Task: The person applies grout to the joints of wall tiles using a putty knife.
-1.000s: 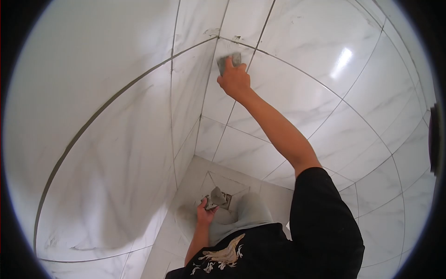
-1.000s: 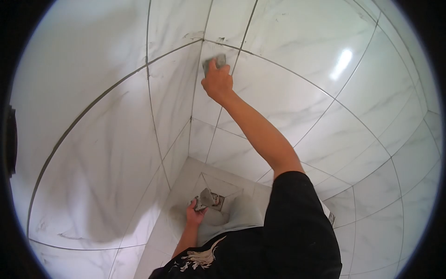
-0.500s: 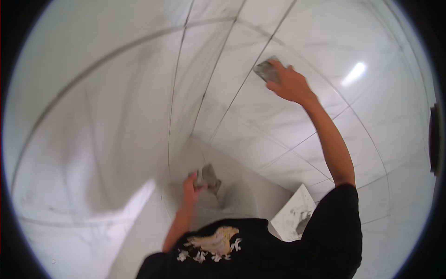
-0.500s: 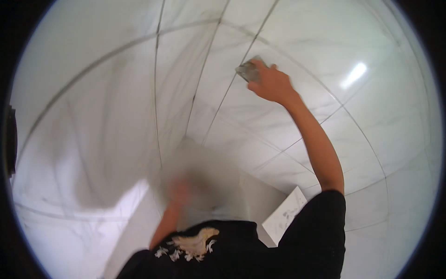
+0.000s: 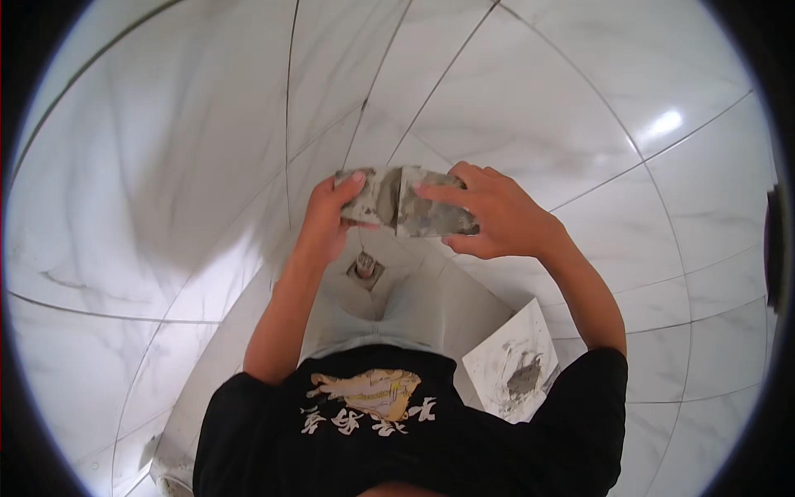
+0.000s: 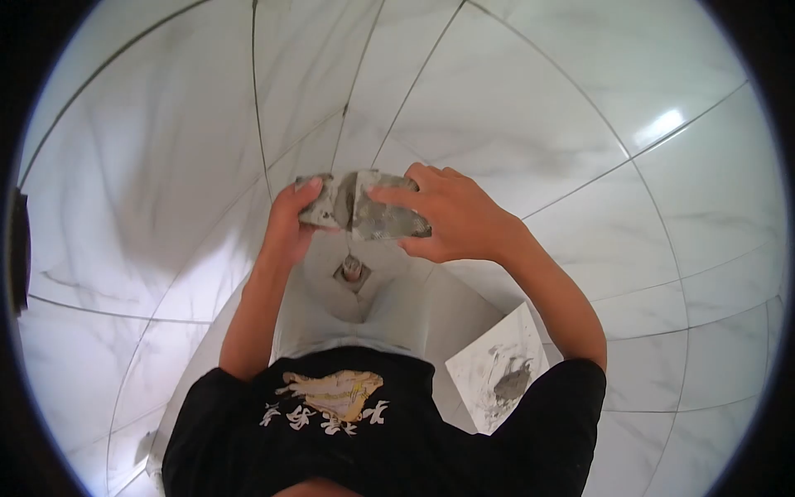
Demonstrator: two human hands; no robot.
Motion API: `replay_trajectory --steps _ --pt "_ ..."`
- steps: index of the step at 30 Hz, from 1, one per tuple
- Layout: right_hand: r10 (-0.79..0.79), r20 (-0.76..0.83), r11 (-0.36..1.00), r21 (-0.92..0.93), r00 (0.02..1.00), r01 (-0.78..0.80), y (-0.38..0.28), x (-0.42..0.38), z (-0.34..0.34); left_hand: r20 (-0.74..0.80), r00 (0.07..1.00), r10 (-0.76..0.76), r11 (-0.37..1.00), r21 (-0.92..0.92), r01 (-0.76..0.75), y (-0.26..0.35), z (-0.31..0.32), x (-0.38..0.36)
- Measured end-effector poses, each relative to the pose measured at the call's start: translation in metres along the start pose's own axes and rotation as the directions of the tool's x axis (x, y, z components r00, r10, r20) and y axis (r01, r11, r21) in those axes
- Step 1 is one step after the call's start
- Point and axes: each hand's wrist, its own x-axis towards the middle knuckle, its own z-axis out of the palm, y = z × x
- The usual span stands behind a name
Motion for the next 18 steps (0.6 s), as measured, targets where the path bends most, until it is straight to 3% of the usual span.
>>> replay_trajectory --steps 1,3,5,6,8,9,11,13,15,17,18 --pt "-0.002 0.066 0.998 -0.057 0.998 0.006 0.001 0.005 -0.009 0.025 0.999 0.03 1.0 0.002 -0.03 -0.002 -0.004 0.002" --pt "0.01 0.111 0.986 -0.169 0.994 0.009 0.006 0.017 -0.03 -0.084 0.995 0.054 0.96 -0.271 -0.075 -0.02 -0.023 0.009" --pt "0.012 -0.085 0.954 -0.299 0.996 -0.037 0.022 0.038 -0.043 -0.17 0.985 0.037 0.947 -0.309 -0.089 -0.031 -0.047 0.012" --pt "0.008 -0.091 0.945 -0.326 0.996 -0.038 0.029 0.053 -0.05 -0.169 0.986 -0.011 0.928 -0.368 -0.053 -0.049 -0.064 0.015" --pt "0.088 -0.522 0.823 -0.442 0.848 -0.357 0.044 0.095 -0.065 -0.143 0.982 -0.126 0.894 -0.446 0.05 -0.105 -0.105 0.028" --pt "0.08 -0.522 0.817 -0.454 0.849 -0.357 0.051 0.116 -0.069 -0.121 0.973 -0.196 0.88 -0.459 0.12 -0.138 -0.125 0.029" --pt "0.208 -0.658 0.812 -0.295 0.724 -0.503 0.069 0.155 -0.076 -0.184 0.917 -0.354 0.82 -0.533 0.209 -0.186 -0.143 0.017" --pt "0.272 -0.685 0.785 -0.249 0.676 -0.568 0.085 0.187 -0.069 -0.215 0.858 -0.467 0.805 -0.506 0.311 -0.242 -0.171 0.002" --pt "0.343 -0.702 0.748 -0.198 0.624 -0.633 0.098 0.213 -0.062 -0.184 0.851 -0.492 0.791 -0.503 0.348 -0.26 -0.18 -0.015" --pt "0.349 -0.788 0.75 -0.088 0.506 -0.655 0.109 0.233 -0.057 -0.156 0.835 -0.528 0.769 -0.505 0.392 -0.266 -0.183 -0.014" --pt "0.355 -0.784 0.749 -0.089 0.51 -0.657 0.112 0.241 -0.055 -0.122 0.857 -0.5 0.772 -0.512 0.377 -0.267 -0.185 -0.01"
